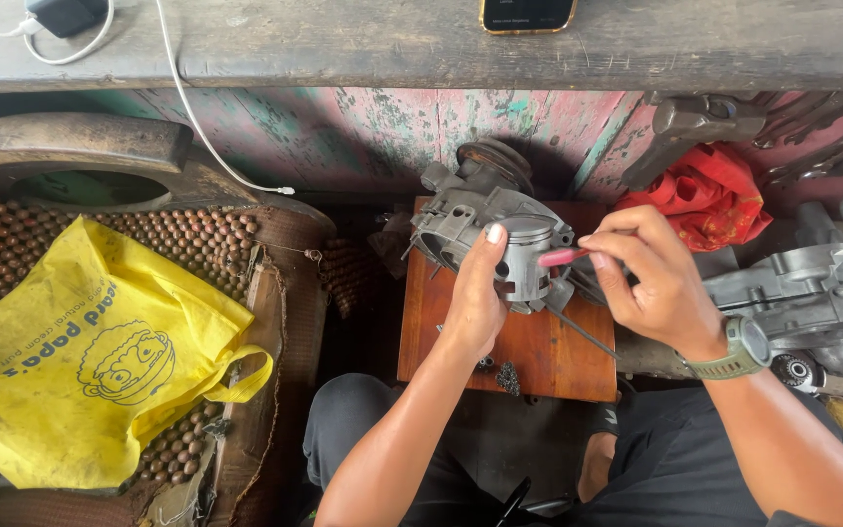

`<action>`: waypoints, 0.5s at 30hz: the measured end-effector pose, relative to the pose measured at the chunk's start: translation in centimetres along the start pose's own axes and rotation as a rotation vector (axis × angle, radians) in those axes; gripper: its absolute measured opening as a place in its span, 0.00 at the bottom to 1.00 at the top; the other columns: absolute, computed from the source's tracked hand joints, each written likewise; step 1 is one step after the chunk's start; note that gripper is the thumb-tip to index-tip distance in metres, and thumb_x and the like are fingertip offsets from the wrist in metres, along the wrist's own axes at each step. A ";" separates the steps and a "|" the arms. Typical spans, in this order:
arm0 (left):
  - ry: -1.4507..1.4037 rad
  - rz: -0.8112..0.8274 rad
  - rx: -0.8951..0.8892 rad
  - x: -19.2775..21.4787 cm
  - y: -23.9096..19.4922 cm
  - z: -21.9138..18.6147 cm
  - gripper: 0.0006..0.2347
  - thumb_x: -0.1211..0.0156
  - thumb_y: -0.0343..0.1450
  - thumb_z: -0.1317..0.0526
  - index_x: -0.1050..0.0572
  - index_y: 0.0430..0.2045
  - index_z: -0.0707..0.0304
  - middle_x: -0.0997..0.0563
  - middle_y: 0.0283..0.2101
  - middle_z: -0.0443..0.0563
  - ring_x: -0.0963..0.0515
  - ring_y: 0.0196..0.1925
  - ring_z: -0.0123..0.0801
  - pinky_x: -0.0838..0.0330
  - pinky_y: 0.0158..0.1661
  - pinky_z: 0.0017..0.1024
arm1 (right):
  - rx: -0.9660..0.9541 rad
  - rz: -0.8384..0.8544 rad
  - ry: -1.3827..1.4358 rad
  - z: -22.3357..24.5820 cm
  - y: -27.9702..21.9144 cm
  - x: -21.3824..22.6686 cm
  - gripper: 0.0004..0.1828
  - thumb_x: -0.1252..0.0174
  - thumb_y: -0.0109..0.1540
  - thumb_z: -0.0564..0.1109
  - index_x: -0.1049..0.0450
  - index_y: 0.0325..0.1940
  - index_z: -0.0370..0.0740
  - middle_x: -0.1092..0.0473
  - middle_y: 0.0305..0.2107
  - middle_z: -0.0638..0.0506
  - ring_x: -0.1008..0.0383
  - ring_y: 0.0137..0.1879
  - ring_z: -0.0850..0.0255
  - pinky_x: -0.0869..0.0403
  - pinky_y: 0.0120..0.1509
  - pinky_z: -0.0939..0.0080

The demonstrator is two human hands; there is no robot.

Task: The person is meticulously cleaning the ring grooves of a motorcycle piston using a small specialized scrubbing tool.

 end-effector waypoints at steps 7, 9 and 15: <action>0.201 -0.015 -0.053 -1.4 -1.0 -2.9 0.22 0.56 0.75 0.44 0.22 0.43 0.64 0.17 0.37 0.53 0.19 0.39 0.35 0.25 0.43 0.32 | -0.005 0.078 0.012 0.7 0.4 0.8 0.10 0.50 0.71 0.35 0.25 0.49 0.25 0.33 0.42 0.36 0.30 0.46 0.45 0.28 0.52 0.52; 0.092 0.034 0.012 -1.6 -1.2 -1.9 0.20 0.56 0.77 0.46 0.24 0.42 0.67 0.18 0.41 0.56 0.18 0.42 0.37 0.24 0.45 0.34 | 0.045 0.127 0.028 1.4 0.0 0.1 0.09 0.48 0.68 0.31 0.27 0.51 0.31 0.32 0.44 0.38 0.31 0.45 0.47 0.30 0.52 0.52; 0.124 0.047 -0.023 -2.0 -1.4 -3.0 0.23 0.57 0.76 0.44 0.23 0.45 0.68 0.18 0.35 0.56 0.18 0.35 0.38 0.22 0.37 0.33 | 0.025 0.048 0.015 0.1 0.3 1.1 0.08 0.49 0.70 0.31 0.26 0.51 0.27 0.33 0.42 0.37 0.31 0.47 0.46 0.30 0.55 0.50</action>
Point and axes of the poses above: each hand's wrist, its own y-axis towards the middle knuckle, its own x-axis out of the back of the hand, z = x × y, the point moved 5 cm from there along y, towards the middle knuckle
